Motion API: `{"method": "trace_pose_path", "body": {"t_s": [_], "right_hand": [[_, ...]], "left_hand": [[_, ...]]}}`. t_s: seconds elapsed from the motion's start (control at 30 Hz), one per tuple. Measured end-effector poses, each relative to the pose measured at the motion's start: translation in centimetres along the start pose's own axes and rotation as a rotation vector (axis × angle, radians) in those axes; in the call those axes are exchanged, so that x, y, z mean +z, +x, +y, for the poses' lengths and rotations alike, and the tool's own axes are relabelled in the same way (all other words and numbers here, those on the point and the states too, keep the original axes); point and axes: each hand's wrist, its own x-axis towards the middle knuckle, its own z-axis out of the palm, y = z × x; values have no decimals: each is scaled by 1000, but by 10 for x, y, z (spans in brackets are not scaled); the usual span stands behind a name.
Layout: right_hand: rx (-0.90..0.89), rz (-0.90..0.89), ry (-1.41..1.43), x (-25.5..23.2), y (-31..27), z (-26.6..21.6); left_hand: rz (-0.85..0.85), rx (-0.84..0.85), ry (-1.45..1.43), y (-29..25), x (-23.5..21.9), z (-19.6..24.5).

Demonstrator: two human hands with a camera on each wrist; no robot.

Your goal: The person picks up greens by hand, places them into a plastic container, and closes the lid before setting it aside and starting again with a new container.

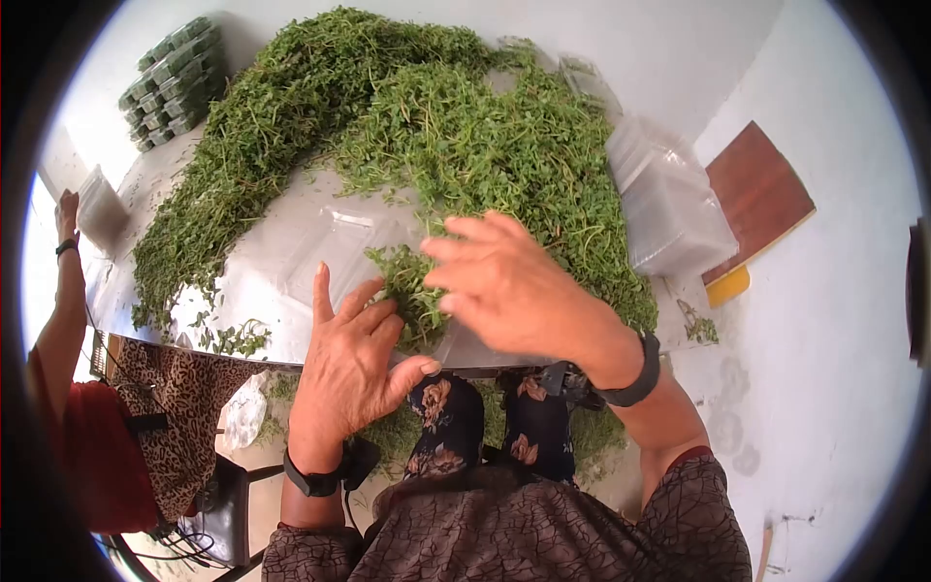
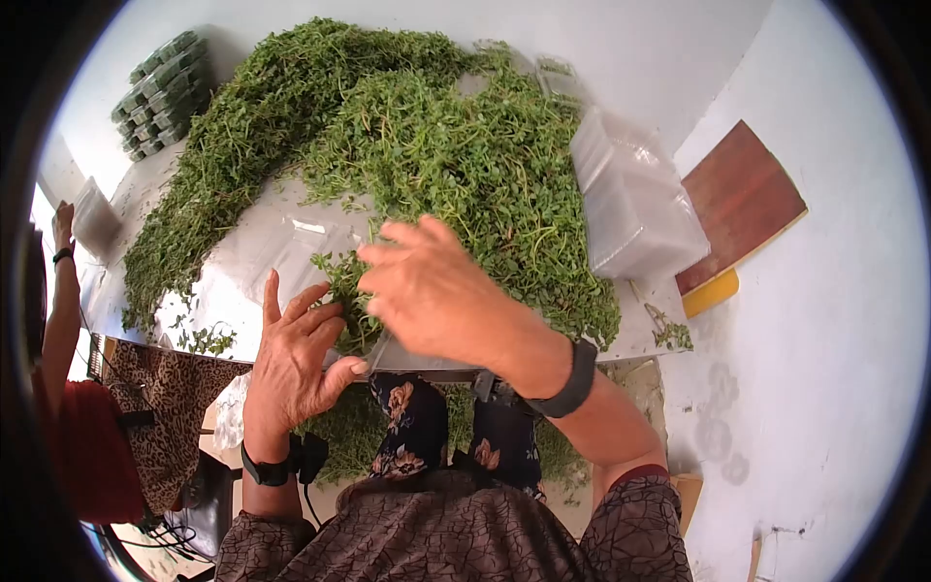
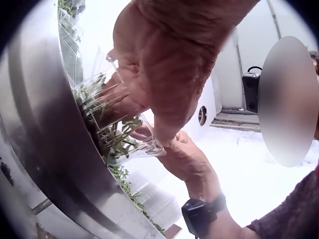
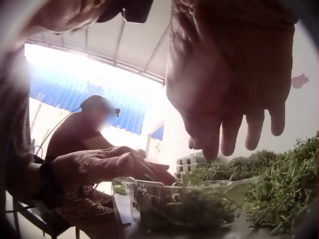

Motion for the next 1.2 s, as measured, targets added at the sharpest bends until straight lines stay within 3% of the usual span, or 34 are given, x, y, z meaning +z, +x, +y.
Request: {"method": "trace_pose_path", "body": {"t_s": [0.03,0.13,0.17,0.2,0.3,0.4,0.43,0.5,0.63,0.73,0.83,0.9,0.97,1.13,1.2], "right_hand": [[-11,-2,-5,-8,0,3],[220,94,-251,-32,0,22],[272,133,-275,-36,0,32],[267,129,-274,-36,-1,45],[227,237,-279,-29,0,73],[453,-4,-199,-24,13,70],[451,-10,-194,-21,16,72],[540,-187,-360,-15,25,81],[426,-98,-444,-7,23,104],[448,166,-148,-33,19,93],[591,204,89,-49,13,88],[595,134,77,-49,8,86],[681,-57,-129,-48,5,78],[613,56,-130,-33,12,59],[596,-117,-295,-21,19,57]], "left_hand": [[10,-5,4,-1,-2,0],[-35,-118,51,-9,-4,1],[61,-133,83,-11,1,0],[156,-146,116,-14,5,-1],[197,-177,100,-20,9,-1],[255,-212,70,-27,22,-6],[298,-209,28,-28,24,-7],[269,-200,23,-27,23,-9],[282,-168,-45,-19,27,-17],[345,-180,-34,-18,35,-23],[405,-142,-19,-19,42,-24],[412,-150,-12,-21,43,-24],[443,-144,1,-23,44,-24],[497,-142,-16,-25,45,-25],[506,-133,-12,-26,45,-25]]}}
